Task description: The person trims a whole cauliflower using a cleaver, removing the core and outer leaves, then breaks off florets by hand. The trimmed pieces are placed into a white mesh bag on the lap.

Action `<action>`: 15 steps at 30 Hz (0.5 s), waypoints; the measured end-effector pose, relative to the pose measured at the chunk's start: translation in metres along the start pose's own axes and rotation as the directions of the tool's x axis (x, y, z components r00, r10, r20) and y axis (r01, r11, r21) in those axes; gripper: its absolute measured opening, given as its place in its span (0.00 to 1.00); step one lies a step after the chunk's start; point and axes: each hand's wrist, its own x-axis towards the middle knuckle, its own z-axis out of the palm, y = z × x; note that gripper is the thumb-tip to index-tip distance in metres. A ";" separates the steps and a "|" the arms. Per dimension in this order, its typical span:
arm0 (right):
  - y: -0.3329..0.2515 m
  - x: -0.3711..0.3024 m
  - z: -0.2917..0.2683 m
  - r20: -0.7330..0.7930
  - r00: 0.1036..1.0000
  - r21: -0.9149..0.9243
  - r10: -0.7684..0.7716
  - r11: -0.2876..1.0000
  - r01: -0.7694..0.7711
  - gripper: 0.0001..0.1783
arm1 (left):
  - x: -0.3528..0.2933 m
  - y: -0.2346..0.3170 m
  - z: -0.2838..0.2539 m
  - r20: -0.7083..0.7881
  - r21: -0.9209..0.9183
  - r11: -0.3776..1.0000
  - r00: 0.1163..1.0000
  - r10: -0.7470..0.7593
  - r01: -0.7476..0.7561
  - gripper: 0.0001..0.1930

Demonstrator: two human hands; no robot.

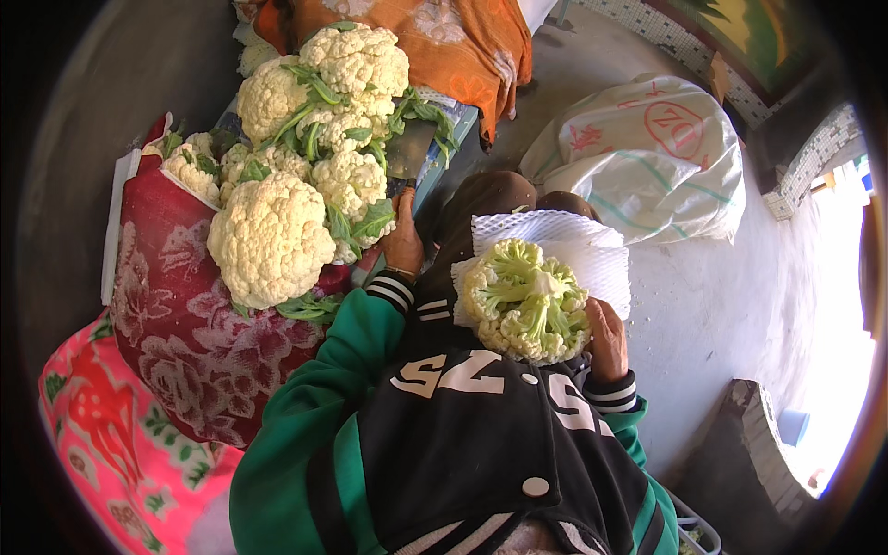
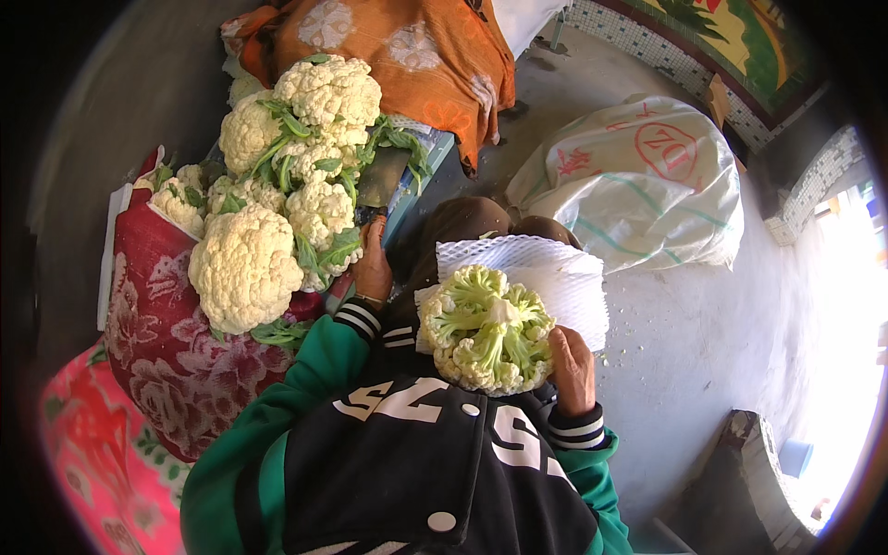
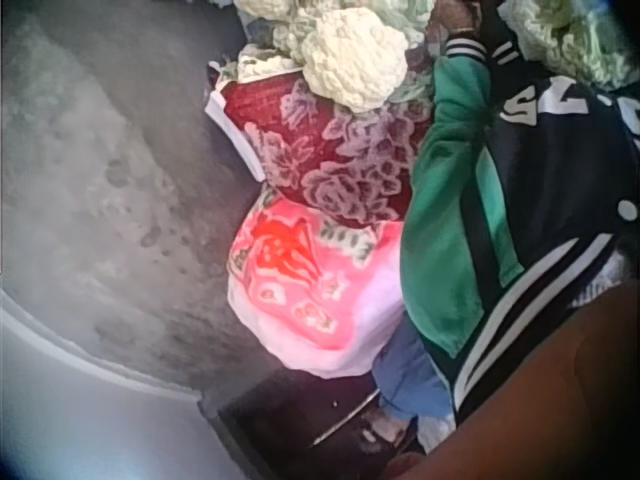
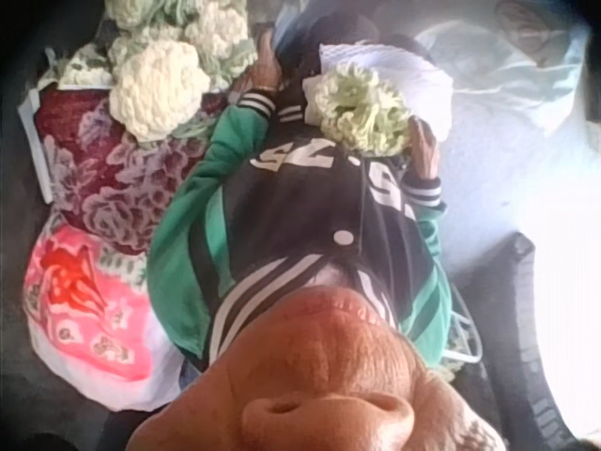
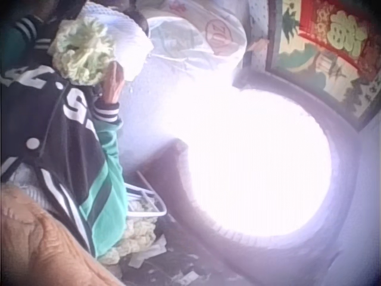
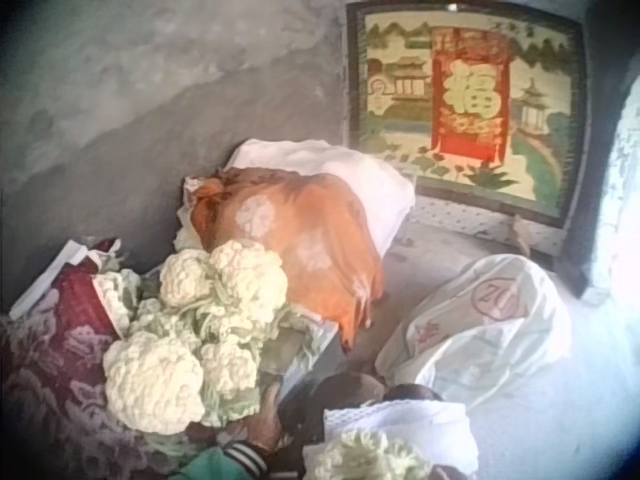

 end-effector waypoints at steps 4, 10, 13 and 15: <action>-0.006 -0.002 0.001 -0.001 0.998 -0.017 0.056 0.998 -0.056 0.26 | 0.019 -0.007 0.014 -0.052 -0.077 0.997 0.999 0.011 -0.015 0.30; 0.001 0.001 0.000 -0.020 1.000 -0.108 0.015 0.994 -0.017 0.28 | 0.022 -0.009 0.020 -0.041 0.056 0.996 0.996 -0.073 0.075 0.32; 0.007 0.006 0.001 -0.010 0.998 -0.159 -0.057 0.986 0.054 0.30 | 0.018 -0.010 0.018 -0.065 0.115 0.993 0.998 -0.019 0.026 0.32; 0.010 0.005 0.001 0.018 1.000 -0.060 -0.023 0.998 0.024 0.30 | 0.017 -0.014 0.018 -0.056 0.175 0.984 0.998 0.020 -0.010 0.33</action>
